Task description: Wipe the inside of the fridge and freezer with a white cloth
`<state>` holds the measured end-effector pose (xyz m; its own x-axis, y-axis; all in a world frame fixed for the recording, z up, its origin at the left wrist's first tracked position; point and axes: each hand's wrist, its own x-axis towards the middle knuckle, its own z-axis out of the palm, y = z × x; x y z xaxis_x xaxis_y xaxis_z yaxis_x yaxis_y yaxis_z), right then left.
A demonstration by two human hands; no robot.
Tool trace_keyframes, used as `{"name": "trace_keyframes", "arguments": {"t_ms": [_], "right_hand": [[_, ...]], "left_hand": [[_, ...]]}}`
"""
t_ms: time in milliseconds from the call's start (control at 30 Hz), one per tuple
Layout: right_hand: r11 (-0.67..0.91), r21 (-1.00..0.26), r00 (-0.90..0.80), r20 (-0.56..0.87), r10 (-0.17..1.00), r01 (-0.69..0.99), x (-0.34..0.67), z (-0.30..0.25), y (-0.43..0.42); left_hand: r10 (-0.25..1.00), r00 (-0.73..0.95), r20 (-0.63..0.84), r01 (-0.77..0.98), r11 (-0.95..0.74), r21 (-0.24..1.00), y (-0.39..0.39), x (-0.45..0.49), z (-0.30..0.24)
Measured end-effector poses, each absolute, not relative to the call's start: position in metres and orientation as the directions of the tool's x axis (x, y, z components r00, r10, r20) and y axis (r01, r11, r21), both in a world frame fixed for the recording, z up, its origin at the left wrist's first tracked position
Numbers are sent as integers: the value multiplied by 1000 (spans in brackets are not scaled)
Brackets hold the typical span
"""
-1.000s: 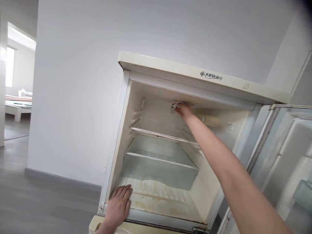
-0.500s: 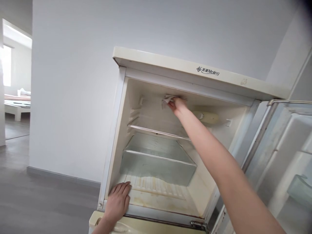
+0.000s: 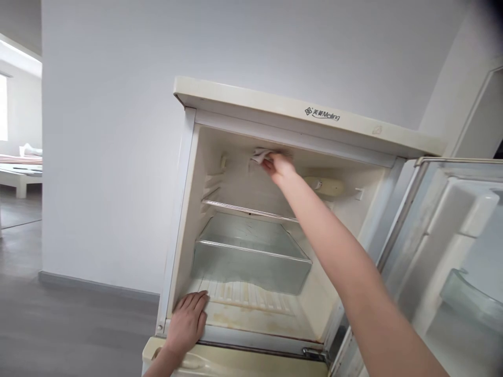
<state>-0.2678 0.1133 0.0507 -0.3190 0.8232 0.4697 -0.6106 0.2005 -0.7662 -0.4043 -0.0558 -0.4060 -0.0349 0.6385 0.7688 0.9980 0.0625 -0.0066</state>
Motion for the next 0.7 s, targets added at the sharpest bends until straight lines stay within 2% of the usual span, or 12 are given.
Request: {"name": "trace_keyframes", "arguments": {"t_ms": [100,200,300,467,600,700], "right_hand": [[262,-750,-114,409,905,-607,-220,51,144],[353,-717,84,383,920,-601,-179,49,167],[380,-698,151,368,918,-607,-161,48,174],[324,-708,27,396,918,-628,-194,48,150],[227,-721,-178,439,881,-655,-253,49,118],[172,-739,-337,485,807,-651,-298,51,97]], "left_hand": [[653,-34,757,998,58,-5,-56,-404,-406],[665,-39,745,998,59,0,-56,-403,-407],[672,-41,740,998,60,1,-55,-402,-407],[682,-56,729,998,68,13,-55,-401,-407],[684,-62,727,997,69,20,-55,-401,-407],[675,-57,736,998,66,17,-56,-401,-408]]}}
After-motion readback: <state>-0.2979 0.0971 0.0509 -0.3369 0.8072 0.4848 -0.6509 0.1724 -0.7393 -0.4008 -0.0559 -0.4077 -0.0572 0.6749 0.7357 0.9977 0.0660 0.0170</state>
